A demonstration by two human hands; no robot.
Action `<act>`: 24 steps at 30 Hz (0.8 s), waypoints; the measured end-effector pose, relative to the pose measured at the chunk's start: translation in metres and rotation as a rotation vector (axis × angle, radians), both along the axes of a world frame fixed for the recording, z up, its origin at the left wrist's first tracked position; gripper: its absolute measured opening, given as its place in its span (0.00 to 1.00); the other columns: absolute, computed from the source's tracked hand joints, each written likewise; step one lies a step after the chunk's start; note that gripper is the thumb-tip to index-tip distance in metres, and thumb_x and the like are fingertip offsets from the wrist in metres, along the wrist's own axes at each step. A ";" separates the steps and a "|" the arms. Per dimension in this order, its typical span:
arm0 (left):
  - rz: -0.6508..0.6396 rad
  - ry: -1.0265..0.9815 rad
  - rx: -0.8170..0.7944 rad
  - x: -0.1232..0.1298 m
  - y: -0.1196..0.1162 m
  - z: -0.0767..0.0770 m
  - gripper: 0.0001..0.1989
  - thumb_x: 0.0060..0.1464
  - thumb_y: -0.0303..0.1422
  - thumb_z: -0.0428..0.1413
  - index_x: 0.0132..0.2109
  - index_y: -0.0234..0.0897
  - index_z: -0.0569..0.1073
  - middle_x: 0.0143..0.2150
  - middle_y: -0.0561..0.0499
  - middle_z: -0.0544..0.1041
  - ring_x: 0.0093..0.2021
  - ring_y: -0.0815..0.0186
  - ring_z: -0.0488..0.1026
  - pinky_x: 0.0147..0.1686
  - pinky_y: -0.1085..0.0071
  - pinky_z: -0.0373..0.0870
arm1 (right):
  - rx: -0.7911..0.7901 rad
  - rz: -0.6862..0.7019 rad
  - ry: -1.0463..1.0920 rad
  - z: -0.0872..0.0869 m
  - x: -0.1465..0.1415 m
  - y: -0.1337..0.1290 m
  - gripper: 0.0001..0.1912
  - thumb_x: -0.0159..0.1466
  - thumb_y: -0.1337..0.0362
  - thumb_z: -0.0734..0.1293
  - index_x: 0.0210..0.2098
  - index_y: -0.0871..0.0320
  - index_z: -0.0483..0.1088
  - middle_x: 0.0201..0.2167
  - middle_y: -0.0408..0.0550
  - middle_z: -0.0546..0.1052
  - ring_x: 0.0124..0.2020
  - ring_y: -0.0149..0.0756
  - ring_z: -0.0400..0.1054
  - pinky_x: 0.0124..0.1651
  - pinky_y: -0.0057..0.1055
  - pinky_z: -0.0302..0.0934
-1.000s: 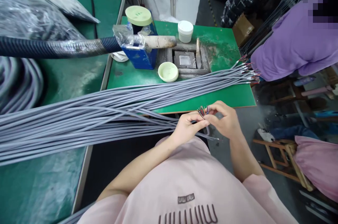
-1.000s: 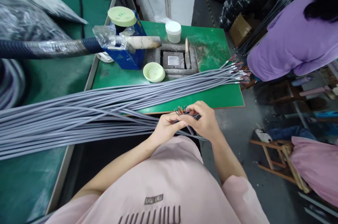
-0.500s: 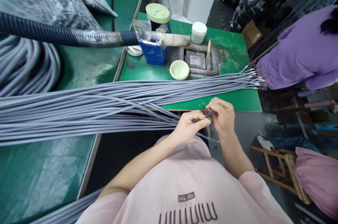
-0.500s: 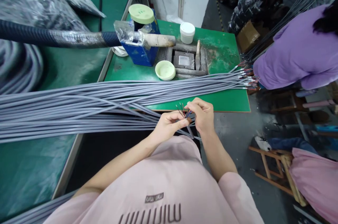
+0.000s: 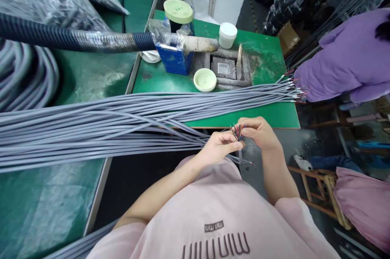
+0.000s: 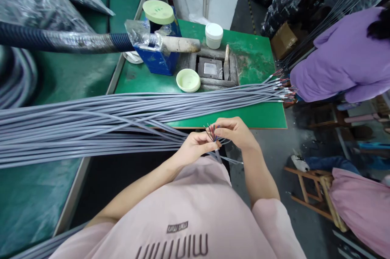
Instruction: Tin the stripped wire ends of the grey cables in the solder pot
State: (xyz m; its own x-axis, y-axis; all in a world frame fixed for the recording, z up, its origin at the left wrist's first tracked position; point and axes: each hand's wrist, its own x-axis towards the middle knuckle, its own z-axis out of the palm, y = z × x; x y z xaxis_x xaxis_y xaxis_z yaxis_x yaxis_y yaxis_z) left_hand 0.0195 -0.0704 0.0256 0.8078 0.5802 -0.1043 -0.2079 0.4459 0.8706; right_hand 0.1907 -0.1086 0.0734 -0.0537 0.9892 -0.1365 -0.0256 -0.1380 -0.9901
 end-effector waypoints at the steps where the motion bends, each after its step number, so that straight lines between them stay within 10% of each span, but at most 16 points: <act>1: -0.021 -0.019 -0.018 0.000 0.001 0.001 0.14 0.47 0.39 0.65 0.27 0.32 0.76 0.30 0.50 0.75 0.32 0.68 0.70 0.38 0.69 0.68 | 0.003 -0.029 0.043 -0.003 -0.003 0.003 0.09 0.54 0.57 0.74 0.29 0.56 0.79 0.26 0.43 0.76 0.28 0.31 0.68 0.33 0.30 0.61; 18: -0.056 -0.068 -0.177 0.000 0.001 -0.006 0.15 0.46 0.39 0.66 0.27 0.31 0.74 0.31 0.49 0.77 0.30 0.68 0.75 0.34 0.70 0.71 | 0.198 -0.671 0.307 -0.004 -0.015 0.031 0.20 0.51 0.61 0.70 0.16 0.57 0.53 0.16 0.35 0.52 0.19 0.26 0.50 0.27 0.27 0.54; 24: -0.041 -0.083 -0.206 0.000 0.001 -0.009 0.15 0.46 0.39 0.66 0.28 0.31 0.75 0.33 0.48 0.78 0.29 0.68 0.76 0.34 0.69 0.72 | 0.004 -0.279 0.114 -0.002 0.012 0.013 0.10 0.50 0.58 0.75 0.23 0.57 0.73 0.17 0.39 0.68 0.21 0.27 0.59 0.27 0.27 0.56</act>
